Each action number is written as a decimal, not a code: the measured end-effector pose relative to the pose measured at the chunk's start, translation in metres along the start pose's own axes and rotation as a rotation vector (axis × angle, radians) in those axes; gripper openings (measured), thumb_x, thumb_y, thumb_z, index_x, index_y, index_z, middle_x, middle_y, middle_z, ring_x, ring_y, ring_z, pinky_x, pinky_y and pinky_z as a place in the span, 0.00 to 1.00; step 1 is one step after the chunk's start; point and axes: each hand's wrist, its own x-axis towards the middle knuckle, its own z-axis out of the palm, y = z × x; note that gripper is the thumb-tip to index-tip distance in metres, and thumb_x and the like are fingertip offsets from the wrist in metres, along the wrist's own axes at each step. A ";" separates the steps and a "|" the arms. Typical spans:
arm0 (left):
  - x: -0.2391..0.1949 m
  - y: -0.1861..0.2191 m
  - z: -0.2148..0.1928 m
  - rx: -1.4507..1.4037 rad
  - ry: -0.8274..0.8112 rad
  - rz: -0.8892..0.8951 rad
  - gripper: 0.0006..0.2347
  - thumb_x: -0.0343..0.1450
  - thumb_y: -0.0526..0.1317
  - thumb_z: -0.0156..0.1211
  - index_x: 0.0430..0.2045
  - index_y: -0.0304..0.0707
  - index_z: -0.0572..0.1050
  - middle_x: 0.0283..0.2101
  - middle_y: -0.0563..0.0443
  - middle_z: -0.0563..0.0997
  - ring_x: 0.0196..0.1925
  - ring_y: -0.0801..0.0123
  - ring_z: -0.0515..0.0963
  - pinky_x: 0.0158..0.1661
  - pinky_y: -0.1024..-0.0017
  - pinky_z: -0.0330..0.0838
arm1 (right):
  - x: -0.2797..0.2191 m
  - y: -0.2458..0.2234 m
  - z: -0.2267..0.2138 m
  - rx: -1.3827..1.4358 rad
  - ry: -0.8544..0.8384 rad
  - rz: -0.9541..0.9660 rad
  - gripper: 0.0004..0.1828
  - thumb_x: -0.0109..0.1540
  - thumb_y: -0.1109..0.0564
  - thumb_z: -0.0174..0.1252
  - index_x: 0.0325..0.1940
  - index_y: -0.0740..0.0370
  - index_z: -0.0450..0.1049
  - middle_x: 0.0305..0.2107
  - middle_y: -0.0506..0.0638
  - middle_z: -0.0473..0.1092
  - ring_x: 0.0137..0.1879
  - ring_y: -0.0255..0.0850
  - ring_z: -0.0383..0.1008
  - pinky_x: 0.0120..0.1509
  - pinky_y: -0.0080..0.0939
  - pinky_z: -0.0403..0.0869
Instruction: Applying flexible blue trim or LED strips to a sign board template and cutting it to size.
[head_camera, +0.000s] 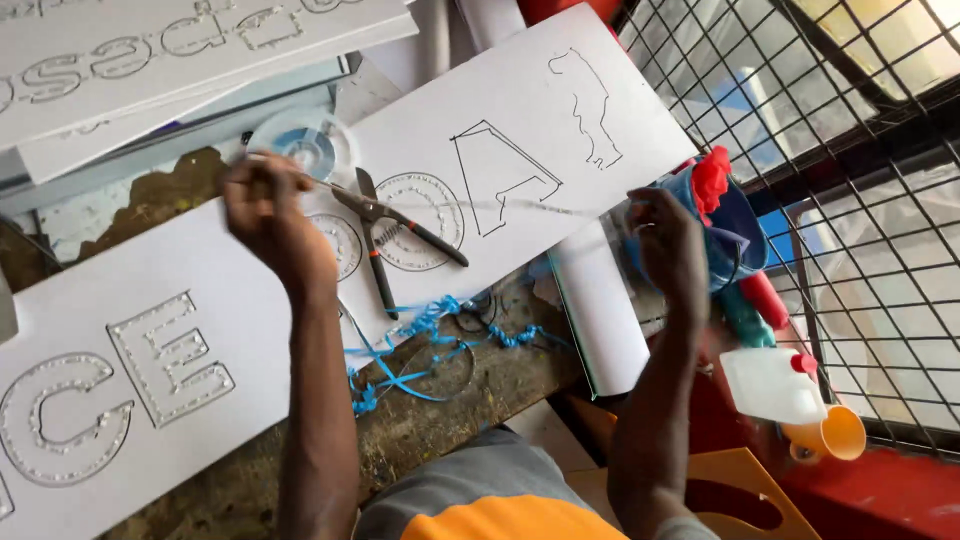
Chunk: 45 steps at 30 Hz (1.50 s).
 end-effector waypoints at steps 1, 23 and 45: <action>-0.012 -0.001 0.008 0.041 -0.130 -0.044 0.04 0.81 0.27 0.65 0.43 0.32 0.75 0.33 0.43 0.80 0.30 0.66 0.82 0.36 0.75 0.77 | 0.004 0.003 0.018 -0.003 0.173 -0.046 0.24 0.64 0.72 0.54 0.63 0.64 0.82 0.43 0.56 0.72 0.45 0.47 0.79 0.47 0.40 0.77; -0.125 -0.055 0.034 0.060 -0.726 -0.473 0.06 0.79 0.40 0.73 0.47 0.42 0.87 0.51 0.48 0.90 0.55 0.70 0.88 0.49 0.74 0.81 | -0.024 -0.038 0.189 0.510 0.072 0.144 0.17 0.73 0.56 0.68 0.61 0.73 0.83 0.27 0.56 0.78 0.31 0.42 0.82 0.41 0.40 0.78; -0.117 -0.132 0.017 0.664 -0.987 0.106 0.06 0.79 0.31 0.64 0.47 0.34 0.84 0.43 0.45 0.83 0.50 0.49 0.86 0.55 0.58 0.77 | -0.015 -0.020 0.219 0.644 0.274 0.435 0.14 0.77 0.56 0.59 0.58 0.72 0.82 0.21 0.55 0.70 0.22 0.39 0.75 0.25 0.36 0.74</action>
